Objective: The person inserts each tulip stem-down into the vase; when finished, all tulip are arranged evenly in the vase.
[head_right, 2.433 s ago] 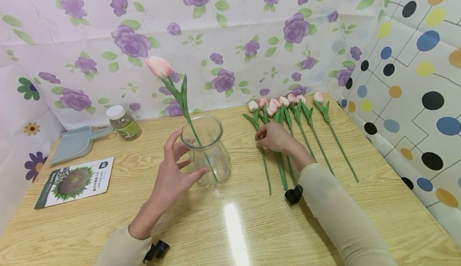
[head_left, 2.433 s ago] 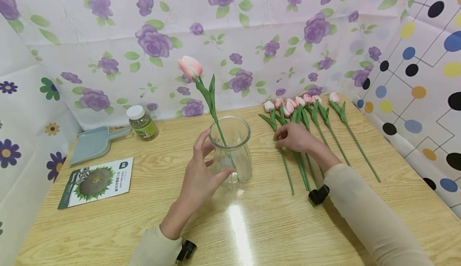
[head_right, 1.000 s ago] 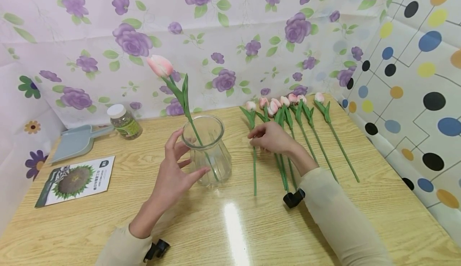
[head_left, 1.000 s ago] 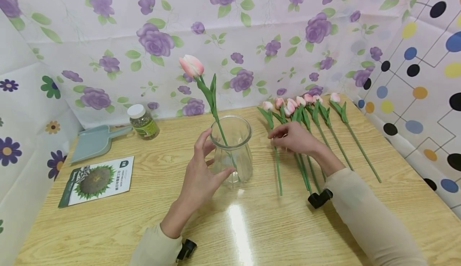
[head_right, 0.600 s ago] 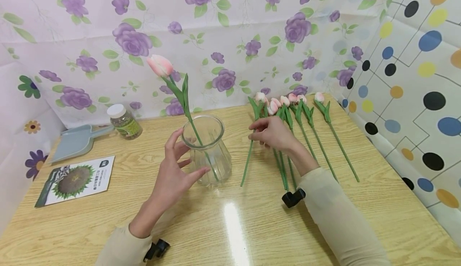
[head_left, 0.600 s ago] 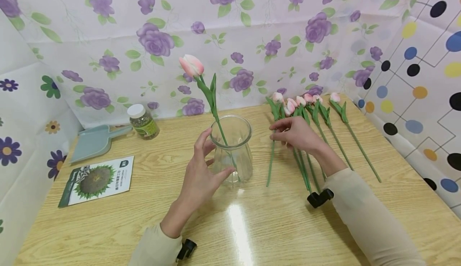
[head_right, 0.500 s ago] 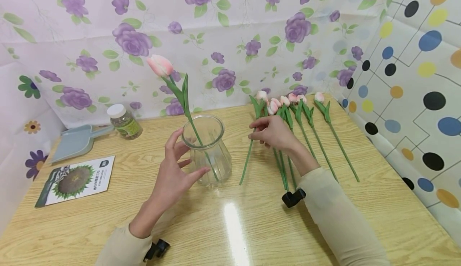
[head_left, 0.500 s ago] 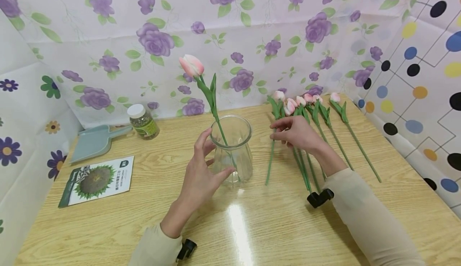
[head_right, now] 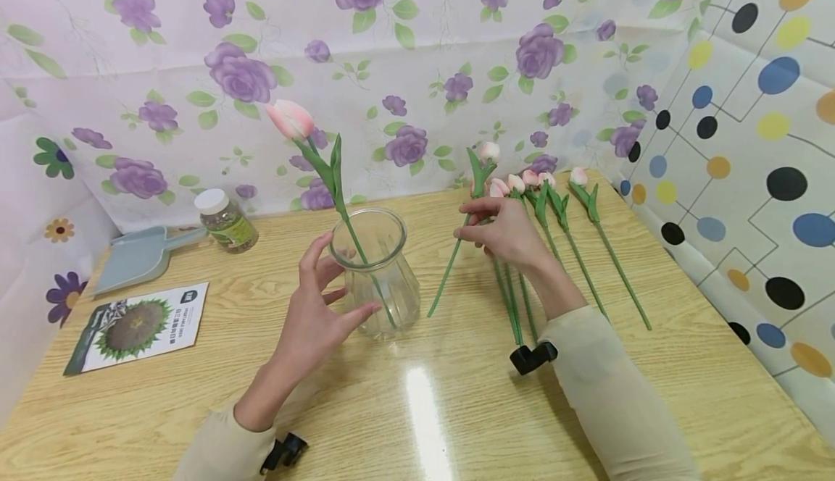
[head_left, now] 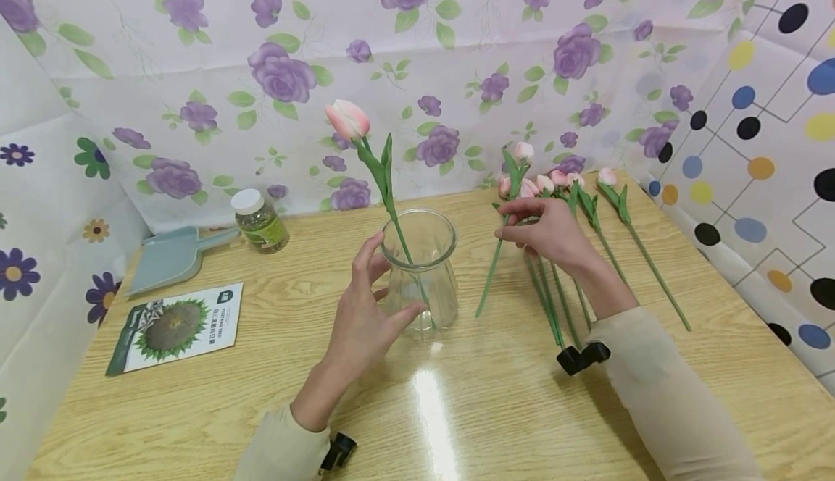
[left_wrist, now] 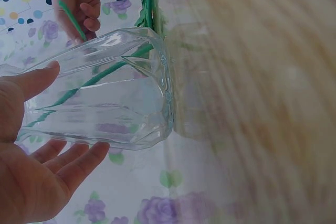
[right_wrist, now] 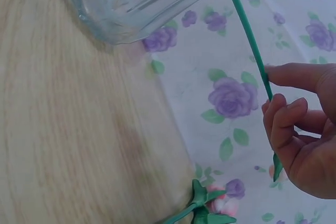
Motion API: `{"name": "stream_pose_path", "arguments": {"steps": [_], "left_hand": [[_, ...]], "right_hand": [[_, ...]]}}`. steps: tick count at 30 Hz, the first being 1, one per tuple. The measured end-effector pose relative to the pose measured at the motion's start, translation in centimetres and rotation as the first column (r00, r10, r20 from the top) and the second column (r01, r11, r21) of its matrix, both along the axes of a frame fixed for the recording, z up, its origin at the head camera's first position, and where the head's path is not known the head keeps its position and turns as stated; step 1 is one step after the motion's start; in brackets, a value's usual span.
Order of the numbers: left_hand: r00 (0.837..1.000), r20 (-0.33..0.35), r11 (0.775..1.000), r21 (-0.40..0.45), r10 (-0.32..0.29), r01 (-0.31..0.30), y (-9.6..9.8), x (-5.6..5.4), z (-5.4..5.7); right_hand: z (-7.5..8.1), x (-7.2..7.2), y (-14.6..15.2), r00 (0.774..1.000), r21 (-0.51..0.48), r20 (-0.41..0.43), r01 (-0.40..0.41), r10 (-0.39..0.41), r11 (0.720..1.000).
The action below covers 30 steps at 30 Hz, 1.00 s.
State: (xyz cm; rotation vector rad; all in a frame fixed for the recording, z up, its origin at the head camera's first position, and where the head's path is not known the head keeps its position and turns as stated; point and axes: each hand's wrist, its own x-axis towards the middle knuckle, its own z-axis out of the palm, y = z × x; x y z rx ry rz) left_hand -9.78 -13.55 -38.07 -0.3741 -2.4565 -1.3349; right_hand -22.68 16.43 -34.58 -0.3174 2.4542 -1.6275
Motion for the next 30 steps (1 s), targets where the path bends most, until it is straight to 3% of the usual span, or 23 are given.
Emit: {"name": "stream_pose_path", "arguments": {"steps": [12, 30], "left_hand": [[1.0, -0.015, 1.0, 0.002, -0.012, 0.012, 0.1, 0.0, 0.0], [1.0, 0.002, 1.0, 0.002, -0.007, 0.007, 0.1, 0.0, 0.1]], "right_hand": [[2.6, 0.5, 0.0, 0.995, -0.174, -0.081, 0.044, -0.059, 0.984], [5.5, 0.5, -2.1, 0.989, -0.388, -0.103, 0.063, -0.111, 0.92]]}}
